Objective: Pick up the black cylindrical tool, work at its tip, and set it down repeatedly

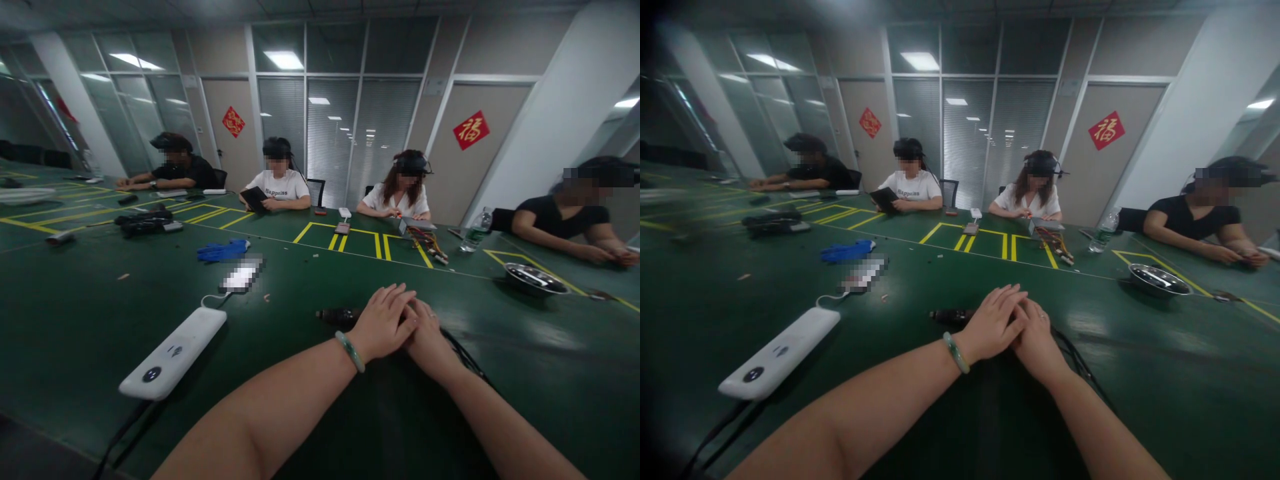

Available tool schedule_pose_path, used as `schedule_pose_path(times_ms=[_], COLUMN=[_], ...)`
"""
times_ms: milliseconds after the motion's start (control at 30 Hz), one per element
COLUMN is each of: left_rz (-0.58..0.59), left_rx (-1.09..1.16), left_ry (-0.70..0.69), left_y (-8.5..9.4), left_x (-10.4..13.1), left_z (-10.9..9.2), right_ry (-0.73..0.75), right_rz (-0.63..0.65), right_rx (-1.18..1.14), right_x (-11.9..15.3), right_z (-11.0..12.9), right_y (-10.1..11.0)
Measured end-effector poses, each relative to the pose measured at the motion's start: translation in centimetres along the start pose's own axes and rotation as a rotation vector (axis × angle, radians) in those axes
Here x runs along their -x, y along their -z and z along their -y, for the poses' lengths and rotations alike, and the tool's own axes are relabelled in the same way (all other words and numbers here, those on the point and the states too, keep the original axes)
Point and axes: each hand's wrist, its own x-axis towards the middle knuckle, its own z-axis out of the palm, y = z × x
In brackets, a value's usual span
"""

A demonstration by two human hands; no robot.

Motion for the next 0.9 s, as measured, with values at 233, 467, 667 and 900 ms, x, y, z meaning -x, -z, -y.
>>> schedule_pose_path(times_ms=[233,467,667,900], left_rz=[0.160,0.266,0.333,0.601], left_rx=[-0.070,-0.094,-0.040,0.109], left_ry=[-0.051,-0.075,-0.042,0.005], left_y=[-1.1,-1.9,-1.4,2.7], left_x=[-0.1,-0.2,-0.7,-1.7], left_z=[0.6,1.4,1.5,3.2], right_ry=[-0.362,-0.520,-0.616,-0.571], right_rz=[0.409,0.456,0.471,0.405], right_rx=[-0.001,0.145,0.149,0.043], right_x=[4.2,5.1,5.3,5.3], right_z=[-4.4,-3.6,-4.4,-4.2], right_y=[6.8,7.0,6.3,5.8])
